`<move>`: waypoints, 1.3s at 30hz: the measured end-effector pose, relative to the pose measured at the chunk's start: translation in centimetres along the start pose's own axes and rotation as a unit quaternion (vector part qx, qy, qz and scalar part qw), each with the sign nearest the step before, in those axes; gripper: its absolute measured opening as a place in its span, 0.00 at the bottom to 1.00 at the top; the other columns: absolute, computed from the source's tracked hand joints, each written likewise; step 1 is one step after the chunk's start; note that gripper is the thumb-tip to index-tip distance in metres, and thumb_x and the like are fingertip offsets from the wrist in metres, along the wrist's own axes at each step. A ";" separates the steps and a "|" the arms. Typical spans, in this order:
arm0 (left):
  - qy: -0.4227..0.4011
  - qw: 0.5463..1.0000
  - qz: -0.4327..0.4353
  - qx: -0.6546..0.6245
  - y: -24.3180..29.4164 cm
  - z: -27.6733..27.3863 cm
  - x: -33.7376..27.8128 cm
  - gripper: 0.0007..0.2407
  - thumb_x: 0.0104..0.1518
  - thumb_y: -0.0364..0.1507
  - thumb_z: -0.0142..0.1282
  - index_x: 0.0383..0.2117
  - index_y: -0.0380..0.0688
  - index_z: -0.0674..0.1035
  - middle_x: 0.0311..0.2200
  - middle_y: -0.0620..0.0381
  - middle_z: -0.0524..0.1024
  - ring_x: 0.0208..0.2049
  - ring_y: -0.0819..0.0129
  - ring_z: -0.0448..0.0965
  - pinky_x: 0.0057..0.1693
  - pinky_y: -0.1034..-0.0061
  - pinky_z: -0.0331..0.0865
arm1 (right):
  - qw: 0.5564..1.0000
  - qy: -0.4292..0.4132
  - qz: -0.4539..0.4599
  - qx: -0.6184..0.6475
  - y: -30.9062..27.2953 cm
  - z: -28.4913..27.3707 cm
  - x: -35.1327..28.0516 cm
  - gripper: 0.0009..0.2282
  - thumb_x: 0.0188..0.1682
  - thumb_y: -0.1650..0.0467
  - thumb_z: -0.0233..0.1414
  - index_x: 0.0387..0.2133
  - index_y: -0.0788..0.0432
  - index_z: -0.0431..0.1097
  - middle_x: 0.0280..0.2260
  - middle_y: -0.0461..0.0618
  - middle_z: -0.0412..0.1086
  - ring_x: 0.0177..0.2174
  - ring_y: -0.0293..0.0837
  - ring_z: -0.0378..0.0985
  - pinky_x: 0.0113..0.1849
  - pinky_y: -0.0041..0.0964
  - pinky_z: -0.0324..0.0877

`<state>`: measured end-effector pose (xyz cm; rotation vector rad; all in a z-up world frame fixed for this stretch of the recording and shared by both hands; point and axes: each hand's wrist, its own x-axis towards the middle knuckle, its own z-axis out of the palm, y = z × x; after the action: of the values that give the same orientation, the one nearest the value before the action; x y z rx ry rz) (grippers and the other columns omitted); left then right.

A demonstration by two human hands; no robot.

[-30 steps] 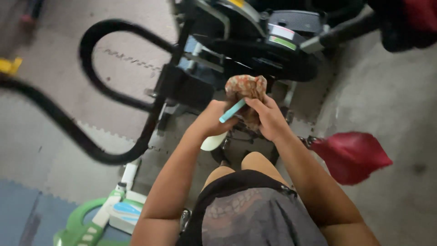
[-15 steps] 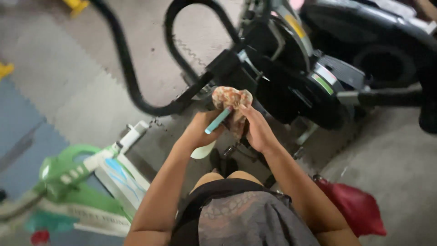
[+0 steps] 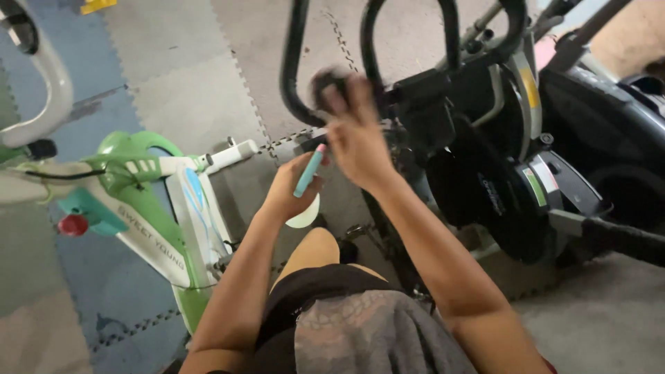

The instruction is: The person is cleaning various gym equipment using a spray bottle and a cloth.

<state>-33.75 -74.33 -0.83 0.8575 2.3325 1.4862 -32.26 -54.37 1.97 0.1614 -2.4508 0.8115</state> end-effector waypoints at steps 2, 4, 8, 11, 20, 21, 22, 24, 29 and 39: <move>0.030 0.996 -0.077 -0.021 -1.9 -0.7 -0.9 0.17 0.52 0.24 0.56 0.50 0.41 0.78 0.42 0.47 0.81 0.44 0.56 0.82 0.50 0.66 0.74 | 0.970 -0.218 -0.031 -0.107 1.7 5.2 -0.6 0.32 0.52 0.65 0.53 0.70 0.52 0.48 0.70 0.61 0.40 0.69 0.61 0.39 0.66 0.60 0.44; 0.054 0.993 -0.095 -0.042 -2.3 -2.1 -1.7 0.17 0.52 0.24 0.57 0.51 0.41 0.78 0.40 0.48 0.81 0.43 0.59 0.81 0.50 0.67 0.74 | 0.957 -0.208 -0.070 -0.191 0.5 5.9 -0.8 0.33 0.53 0.67 0.52 0.72 0.52 0.47 0.72 0.61 0.37 0.71 0.61 0.38 0.67 0.58 0.44; 0.093 0.986 -0.089 -0.110 -4.9 -4.9 -1.3 0.16 0.55 0.24 0.56 0.52 0.41 0.79 0.40 0.51 0.81 0.42 0.67 0.79 0.51 0.71 0.73 | 0.939 -0.223 -0.117 -0.233 -0.7 6.7 1.7 0.33 0.52 0.70 0.49 0.73 0.54 0.47 0.72 0.63 0.32 0.70 0.63 0.37 0.67 0.57 0.44; 0.118 0.985 -0.020 -0.125 -5.4 -7.3 0.3 0.16 0.56 0.23 0.55 0.52 0.40 0.78 0.43 0.53 0.82 0.44 0.71 0.80 0.52 0.73 0.72 | 0.971 -0.189 -0.082 -0.118 -1.5 8.3 4.5 0.29 0.56 0.66 0.49 0.71 0.55 0.48 0.71 0.63 0.31 0.70 0.64 0.36 0.66 0.60 0.43; 0.012 0.995 0.005 -0.096 -9.9 -15.1 9.8 0.15 0.54 0.24 0.56 0.49 0.42 0.79 0.32 0.51 0.79 0.34 0.69 0.77 0.44 0.71 0.74 | 0.964 -0.057 0.057 -0.254 2.3 15.0 16.2 0.35 0.58 0.70 0.49 0.71 0.67 0.33 0.68 0.78 0.25 0.67 0.80 0.33 0.65 0.64 0.42; 0.008 0.995 0.008 -0.095 -9.6 -16.4 11.1 0.15 0.54 0.24 0.56 0.49 0.42 0.79 0.32 0.51 0.79 0.34 0.69 0.77 0.44 0.71 0.74 | 0.964 -0.053 0.061 -0.255 2.5 15.0 18.0 0.35 0.58 0.70 0.49 0.71 0.67 0.33 0.68 0.78 0.25 0.67 0.80 0.33 0.65 0.64 0.42; -0.013 0.996 0.023 -0.082 -9.1 -17.5 12.4 0.15 0.54 0.24 0.56 0.49 0.42 0.79 0.33 0.50 0.80 0.34 0.65 0.78 0.44 0.70 0.74 | 0.959 -0.077 0.116 -0.246 2.9 14.7 19.7 0.38 0.55 0.71 0.50 0.71 0.65 0.27 0.67 0.80 0.22 0.65 0.81 0.32 0.64 0.63 0.42; -0.038 0.996 0.037 -0.073 -8.9 -18.9 14.4 0.15 0.54 0.25 0.56 0.50 0.43 0.79 0.34 0.50 0.80 0.35 0.62 0.79 0.44 0.69 0.74 | 0.950 -0.102 0.177 -0.238 3.2 14.2 21.8 0.42 0.53 0.72 0.52 0.70 0.64 0.22 0.66 0.82 0.20 0.64 0.81 0.32 0.63 0.62 0.42; -0.078 0.995 0.062 0.010 -10.0 -20.3 19.2 0.17 0.49 0.26 0.58 0.48 0.42 0.79 0.39 0.44 0.81 0.39 0.47 0.80 0.46 0.62 0.72 | 0.950 -0.036 0.257 -0.175 5.7 14.3 25.1 0.44 0.51 0.73 0.56 0.72 0.64 0.27 0.67 0.81 0.37 0.62 0.75 0.55 0.58 0.55 0.62; -0.085 0.990 0.104 -0.034 -12.2 -18.2 27.2 0.16 0.49 0.25 0.56 0.46 0.44 0.80 0.37 0.44 0.81 0.40 0.46 0.80 0.47 0.62 0.73 | 0.941 0.067 0.326 0.061 7.0 13.9 27.3 0.20 0.50 0.67 0.63 0.50 0.62 0.64 0.36 0.54 0.79 0.37 0.46 0.85 0.40 0.42 0.77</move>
<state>-68.70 -75.41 -0.56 1.1903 2.1113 1.4953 -63.66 -55.24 3.71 -0.6752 -2.3278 1.1983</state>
